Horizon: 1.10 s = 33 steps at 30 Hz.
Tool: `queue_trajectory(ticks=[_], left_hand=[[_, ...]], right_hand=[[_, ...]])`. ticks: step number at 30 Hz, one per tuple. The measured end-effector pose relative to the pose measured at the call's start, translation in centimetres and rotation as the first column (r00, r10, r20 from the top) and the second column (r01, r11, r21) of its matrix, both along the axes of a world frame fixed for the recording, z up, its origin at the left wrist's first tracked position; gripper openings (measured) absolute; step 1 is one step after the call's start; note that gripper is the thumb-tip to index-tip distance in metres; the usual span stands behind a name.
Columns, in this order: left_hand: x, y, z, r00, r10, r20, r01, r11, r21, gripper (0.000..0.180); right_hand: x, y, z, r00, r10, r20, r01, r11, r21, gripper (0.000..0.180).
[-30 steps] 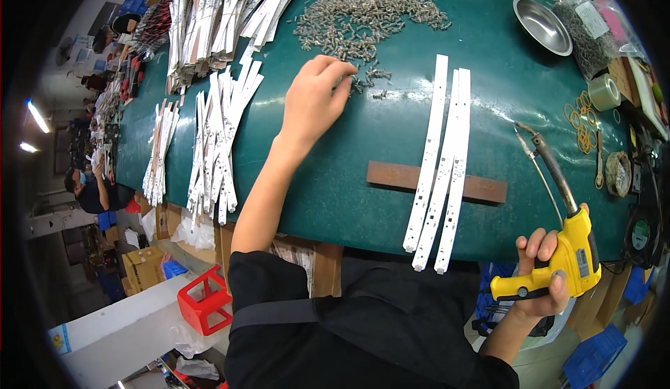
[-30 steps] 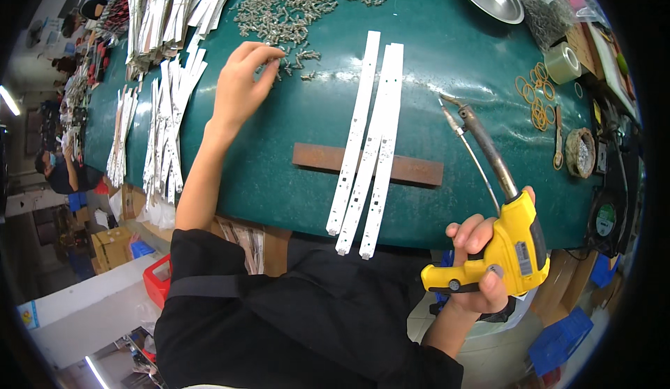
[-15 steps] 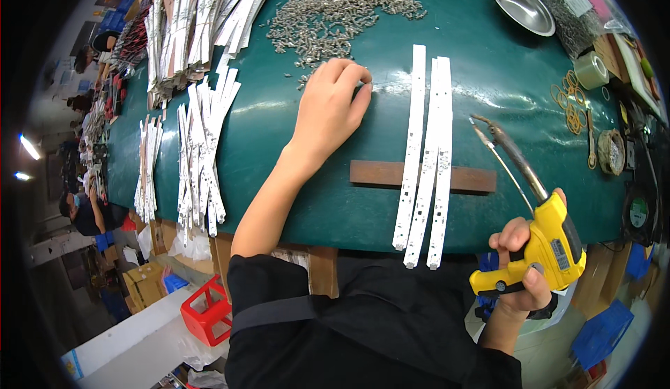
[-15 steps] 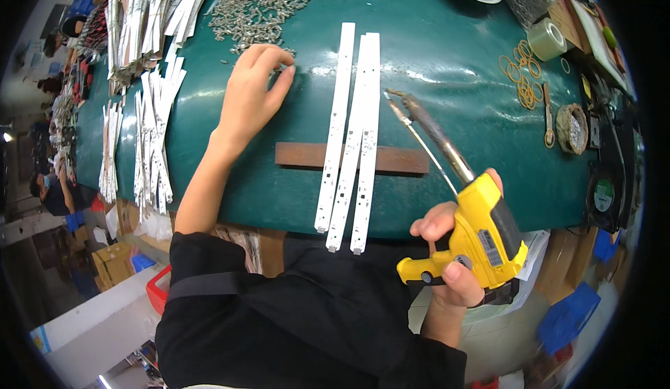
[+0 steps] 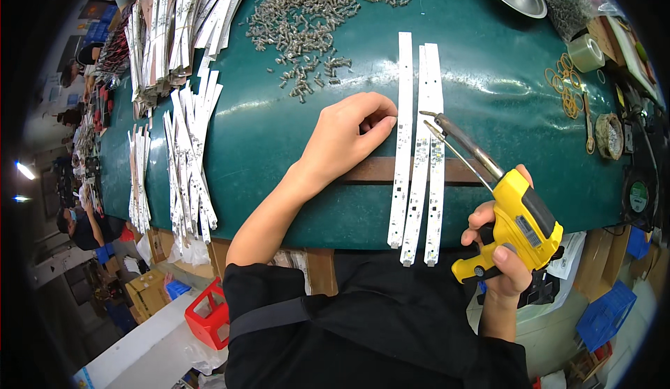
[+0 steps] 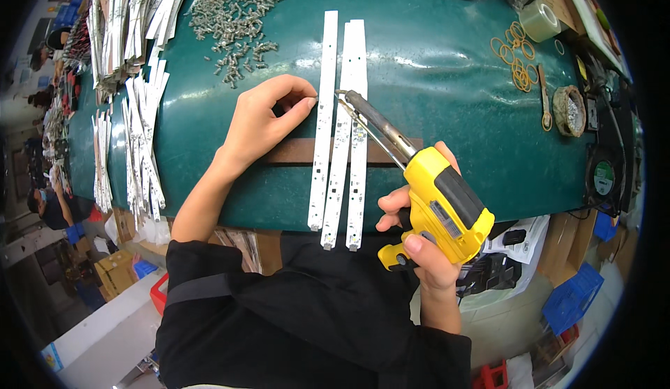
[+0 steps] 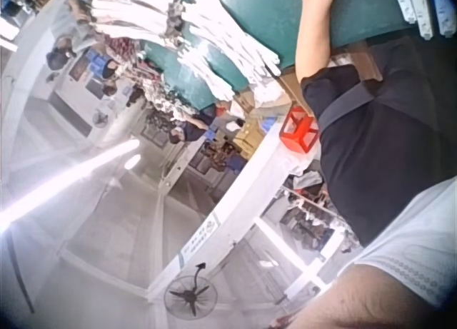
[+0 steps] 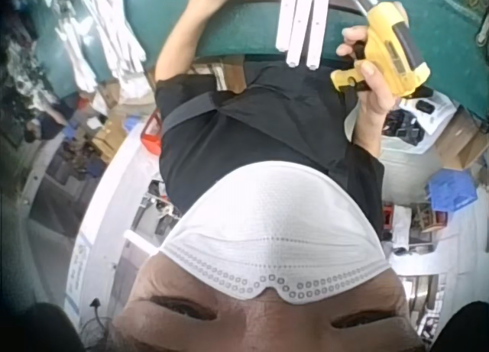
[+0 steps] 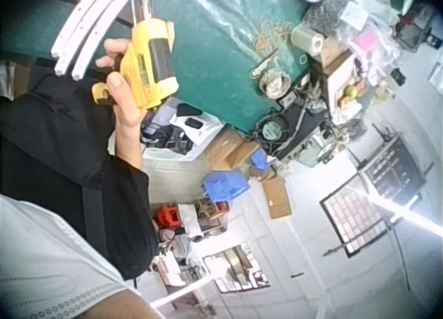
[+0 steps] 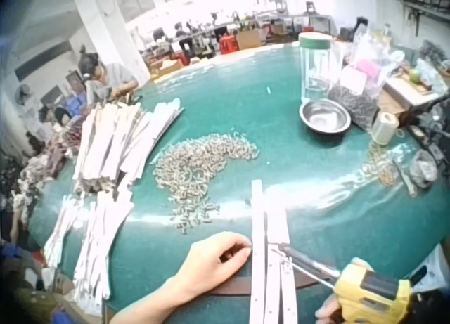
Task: The person solders components onto LED strips using a handheld soldering iron, binds a completed batch of strips with a rubber band, and arranges a new set of strips on a block to solder them.
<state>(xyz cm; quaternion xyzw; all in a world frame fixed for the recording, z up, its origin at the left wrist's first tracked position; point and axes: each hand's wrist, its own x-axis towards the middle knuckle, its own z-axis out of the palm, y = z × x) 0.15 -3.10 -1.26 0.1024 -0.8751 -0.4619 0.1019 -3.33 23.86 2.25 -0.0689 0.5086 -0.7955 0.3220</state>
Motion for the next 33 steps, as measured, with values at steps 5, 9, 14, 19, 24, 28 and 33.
queue_trajectory(ticks=[5,9,14,19,24,28,33], left_hand=[[-0.1,0.0,-0.4,0.999,-0.022,-0.04,0.018,0.996,-0.088,0.013],[-0.2,0.0,-0.8,0.992,-0.059,-0.115,0.038,0.983,-0.178,0.012],[-0.2,-0.1,-0.8,0.985,-0.081,-0.151,0.045,0.972,-0.229,0.011],[-0.3,0.0,-1.0,0.975,-0.107,-0.192,0.045,0.952,-0.303,0.012],[-0.2,0.1,-1.3,0.95,-0.186,-0.251,0.029,0.853,-0.522,0.012],[-0.1,0.3,-1.1,0.951,-0.233,-0.205,0.045,0.757,-0.652,0.012],[0.1,-0.4,-1.6,0.962,-0.148,-0.228,0.037,0.902,-0.43,0.014]], right_hand=[[0.1,-0.3,-0.2,1.0,0.0,0.015,0.0,1.0,-0.012,0.095],[0.1,-0.4,-0.3,1.0,0.006,0.022,-0.006,1.0,-0.01,0.095],[0.1,-0.5,-0.3,1.0,-0.009,0.016,0.009,1.0,-0.01,0.094],[-0.1,-0.6,-0.3,0.999,-0.029,0.021,0.029,1.0,0.0,0.093],[-0.1,-0.9,-0.2,0.999,-0.032,0.023,0.032,0.999,-0.016,0.093],[0.0,-1.1,0.5,0.999,-0.02,-0.035,0.022,0.998,0.059,0.093],[-0.4,-1.2,0.5,0.996,0.079,-0.05,-0.076,0.995,0.063,0.088]])
